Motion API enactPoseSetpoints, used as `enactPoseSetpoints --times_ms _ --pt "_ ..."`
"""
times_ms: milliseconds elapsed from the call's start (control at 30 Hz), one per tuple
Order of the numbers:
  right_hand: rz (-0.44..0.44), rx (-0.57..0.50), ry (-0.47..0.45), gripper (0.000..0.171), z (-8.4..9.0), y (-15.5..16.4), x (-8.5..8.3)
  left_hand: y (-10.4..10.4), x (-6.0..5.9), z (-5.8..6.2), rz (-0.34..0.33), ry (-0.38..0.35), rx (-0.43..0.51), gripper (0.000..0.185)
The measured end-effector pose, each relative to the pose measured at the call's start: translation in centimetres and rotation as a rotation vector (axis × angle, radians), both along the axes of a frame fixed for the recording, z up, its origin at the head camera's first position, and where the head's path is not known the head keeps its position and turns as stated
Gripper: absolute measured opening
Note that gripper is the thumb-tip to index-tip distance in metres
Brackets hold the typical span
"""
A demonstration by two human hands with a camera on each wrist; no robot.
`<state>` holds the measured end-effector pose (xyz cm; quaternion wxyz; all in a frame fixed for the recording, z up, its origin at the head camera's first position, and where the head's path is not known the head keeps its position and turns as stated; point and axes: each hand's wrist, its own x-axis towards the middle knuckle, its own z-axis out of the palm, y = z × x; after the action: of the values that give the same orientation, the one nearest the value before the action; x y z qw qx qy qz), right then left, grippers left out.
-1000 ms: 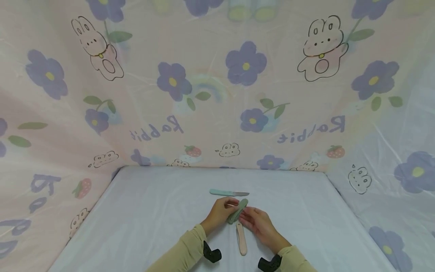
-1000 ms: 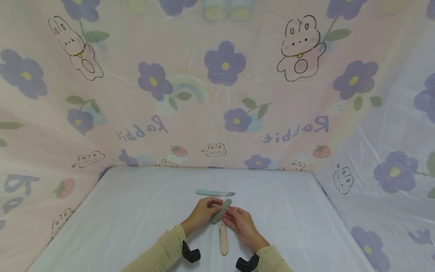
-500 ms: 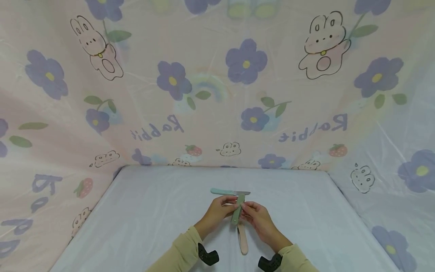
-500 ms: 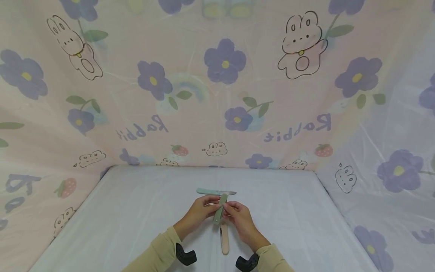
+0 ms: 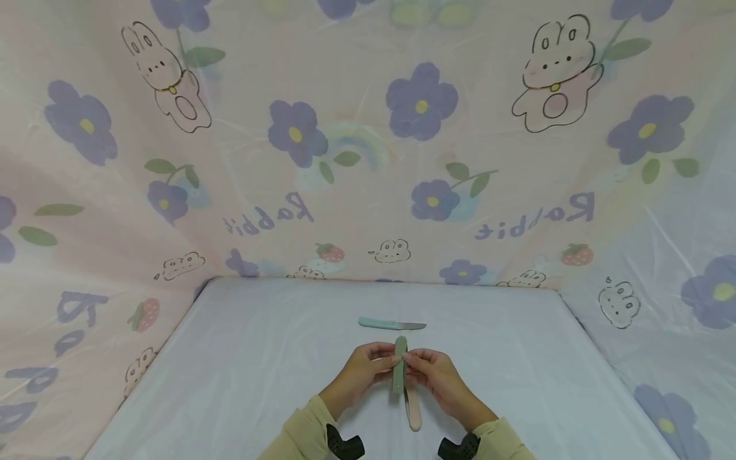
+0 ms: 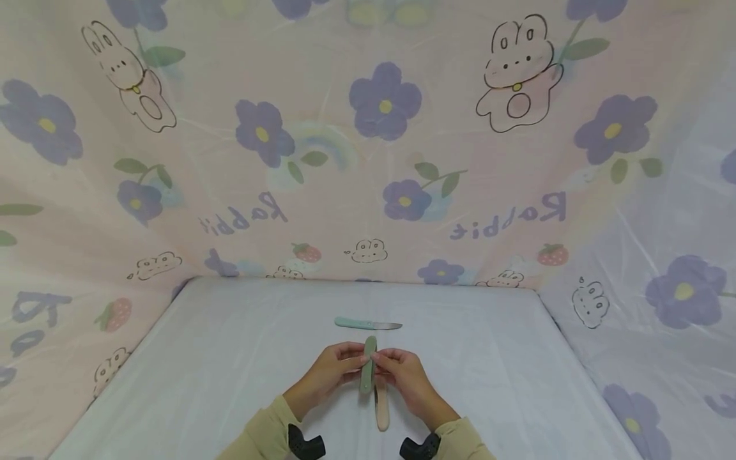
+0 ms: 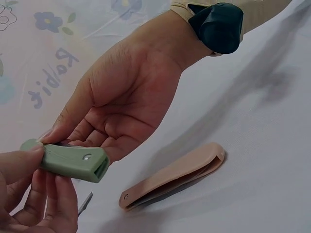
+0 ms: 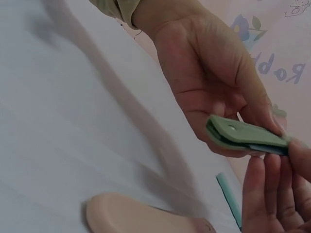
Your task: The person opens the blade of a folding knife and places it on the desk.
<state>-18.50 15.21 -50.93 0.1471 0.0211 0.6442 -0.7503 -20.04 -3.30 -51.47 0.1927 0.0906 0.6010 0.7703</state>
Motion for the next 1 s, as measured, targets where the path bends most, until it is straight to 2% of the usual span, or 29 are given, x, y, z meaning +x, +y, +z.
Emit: enactPoseSetpoints --times_ms 267,533,700,1000 --pt "0.006 -0.007 -0.016 0.036 -0.17 -0.19 0.25 -0.36 0.35 -0.27 -0.001 -0.006 -0.005 0.035" --pt "0.036 -0.023 -0.016 0.037 -0.21 -0.3 0.29 -0.45 0.55 -0.02 -0.006 -0.039 -0.001 0.037" --pt "0.045 -0.021 -0.017 0.035 -0.3 -0.29 0.3 -0.59 0.52 0.01 -0.026 -0.043 0.009 0.037" --pt "0.036 -0.027 -0.018 0.034 -0.69 -0.41 0.22 -0.7 0.49 -0.19 -0.096 -0.003 -0.022 0.035"
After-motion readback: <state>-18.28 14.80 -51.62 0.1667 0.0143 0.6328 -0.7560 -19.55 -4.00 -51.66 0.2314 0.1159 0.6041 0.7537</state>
